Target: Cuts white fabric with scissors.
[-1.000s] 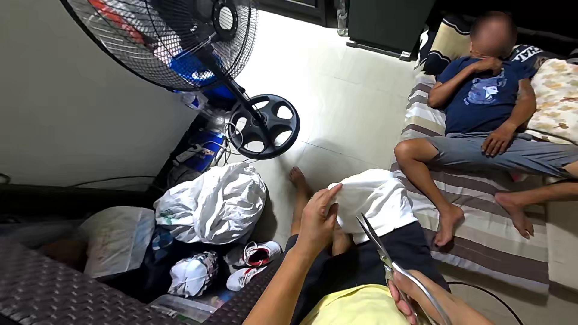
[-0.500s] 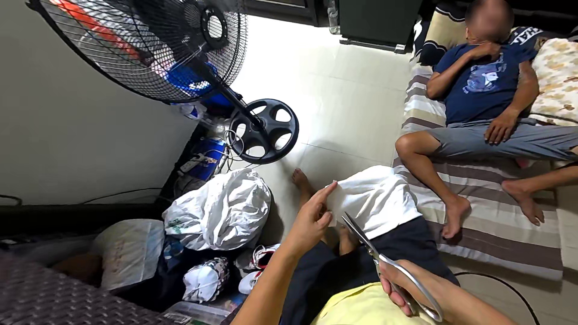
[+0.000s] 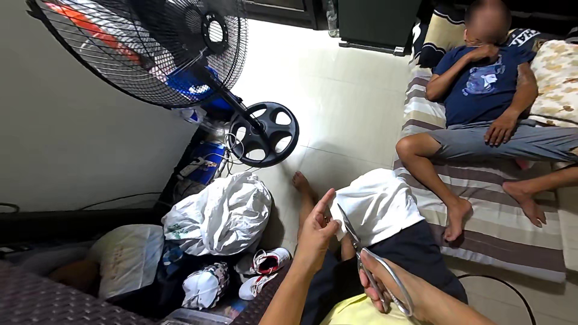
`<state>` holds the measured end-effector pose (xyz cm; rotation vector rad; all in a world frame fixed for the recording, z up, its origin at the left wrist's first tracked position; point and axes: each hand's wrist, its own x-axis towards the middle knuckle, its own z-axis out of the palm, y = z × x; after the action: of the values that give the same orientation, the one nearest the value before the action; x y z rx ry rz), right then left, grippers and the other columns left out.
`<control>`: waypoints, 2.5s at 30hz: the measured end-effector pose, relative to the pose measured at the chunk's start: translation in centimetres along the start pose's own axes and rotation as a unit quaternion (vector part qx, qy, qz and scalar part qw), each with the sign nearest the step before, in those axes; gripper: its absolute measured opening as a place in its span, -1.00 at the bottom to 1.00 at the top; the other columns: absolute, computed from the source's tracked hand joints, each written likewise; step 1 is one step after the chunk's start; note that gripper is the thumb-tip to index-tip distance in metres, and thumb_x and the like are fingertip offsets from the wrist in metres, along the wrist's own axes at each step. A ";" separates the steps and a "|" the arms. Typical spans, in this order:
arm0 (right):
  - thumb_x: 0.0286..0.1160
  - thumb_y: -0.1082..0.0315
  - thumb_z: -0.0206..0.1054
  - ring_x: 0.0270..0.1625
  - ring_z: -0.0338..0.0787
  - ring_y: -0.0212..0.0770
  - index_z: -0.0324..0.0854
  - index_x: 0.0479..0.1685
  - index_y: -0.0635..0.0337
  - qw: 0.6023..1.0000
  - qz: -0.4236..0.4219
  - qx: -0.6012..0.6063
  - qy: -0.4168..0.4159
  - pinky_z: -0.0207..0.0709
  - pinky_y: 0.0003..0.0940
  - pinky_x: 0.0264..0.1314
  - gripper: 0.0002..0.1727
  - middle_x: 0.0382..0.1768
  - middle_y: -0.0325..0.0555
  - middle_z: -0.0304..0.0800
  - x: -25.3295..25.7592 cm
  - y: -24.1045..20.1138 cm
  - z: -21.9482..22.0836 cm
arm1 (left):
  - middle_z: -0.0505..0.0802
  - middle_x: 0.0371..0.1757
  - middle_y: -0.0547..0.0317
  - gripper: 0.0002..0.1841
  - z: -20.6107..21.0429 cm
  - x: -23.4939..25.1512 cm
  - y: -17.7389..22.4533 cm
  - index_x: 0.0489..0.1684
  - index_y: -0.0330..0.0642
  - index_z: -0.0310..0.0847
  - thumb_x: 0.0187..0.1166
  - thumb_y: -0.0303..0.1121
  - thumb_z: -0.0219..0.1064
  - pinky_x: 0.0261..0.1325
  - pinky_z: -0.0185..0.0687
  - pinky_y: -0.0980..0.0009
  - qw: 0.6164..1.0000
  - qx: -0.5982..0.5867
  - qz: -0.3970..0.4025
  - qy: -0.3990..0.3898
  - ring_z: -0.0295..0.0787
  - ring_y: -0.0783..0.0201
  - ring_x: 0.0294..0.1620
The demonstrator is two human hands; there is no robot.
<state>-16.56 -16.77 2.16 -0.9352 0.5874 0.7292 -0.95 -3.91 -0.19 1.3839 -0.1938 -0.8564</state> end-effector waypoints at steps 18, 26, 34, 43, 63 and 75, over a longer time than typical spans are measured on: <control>0.83 -0.12 -0.05 -0.72 0.45 -0.52 0.42 -0.45 0.04 0.992 -0.032 0.025 0.116 0.40 -0.64 -0.62 -0.48 -0.73 -0.42 0.37 1.4 1.3 2.2 | 0.58 0.58 0.03 -0.23 1.1 -1.5 -2.0 0.77 -0.40 0.11 0.37 -0.73 0.15 0.01 0.68 0.58 0.997 -0.053 0.005 0.057 0.77 0.49 0.02; 0.82 -0.09 0.04 -0.77 0.45 -0.50 0.44 -0.50 0.07 0.990 -0.032 0.005 0.137 0.39 -0.62 -0.67 -0.48 -0.77 -0.40 0.37 1.3 1.3 2.1 | 0.59 0.58 0.00 -0.22 1.2 -1.7 -2.1 0.76 -0.40 0.12 0.35 -0.73 0.14 0.08 0.69 0.54 0.996 -0.064 -0.001 0.060 0.77 0.44 0.11; 0.81 -0.02 0.11 -0.80 0.43 -0.50 0.45 -0.52 0.09 0.989 -0.024 0.004 0.144 0.37 -0.61 -0.72 -0.50 -0.80 -0.39 0.37 1.2 1.4 2.0 | 0.54 0.63 0.00 -0.21 1.3 -1.8 -2.1 0.77 -0.39 0.11 0.35 -0.73 0.14 0.16 0.68 0.51 0.996 -0.070 -0.008 0.056 0.74 0.42 0.23; 0.82 -0.05 0.08 -0.78 0.45 -0.50 0.45 -0.50 0.07 0.992 -0.005 0.014 0.126 0.41 -0.62 -0.69 -0.50 -0.78 -0.39 0.38 0.9 1.5 1.4 | 0.60 0.58 0.00 -0.26 0.8 -1.5 -2.5 0.70 -0.39 0.24 0.32 -0.71 0.12 0.05 0.68 0.51 0.996 -0.051 -0.026 0.062 0.76 0.41 0.12; 0.58 -0.52 -0.16 -0.60 0.63 -0.47 0.46 -0.35 -0.04 0.998 0.055 -0.036 -0.003 0.57 -0.59 -0.50 -0.28 -0.61 -0.40 0.54 -3.6 1.3 -3.7 | 0.80 0.27 -0.04 -0.59 -0.8 1.1 -4.9 0.35 -0.43 0.64 0.52 -0.64 0.19 0.23 0.69 0.52 0.989 0.106 0.105 0.019 0.78 0.42 0.13; 0.58 -0.50 -0.12 -0.59 0.62 -0.48 0.47 -0.34 -0.05 0.997 0.045 -0.054 0.019 0.55 -0.60 -0.49 -0.30 -0.63 -0.43 0.52 -3.7 1.2 -3.6 | 0.85 0.18 -0.12 -0.60 -1.3 3.0 -4.5 0.26 -0.41 0.73 0.45 -0.66 0.21 0.29 0.68 0.47 0.934 0.250 0.254 -0.007 0.81 0.34 0.17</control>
<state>-20.33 -20.52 2.54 -1.0292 0.6321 0.8306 -0.03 -4.57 -5.65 1.6891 -0.7886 -0.3893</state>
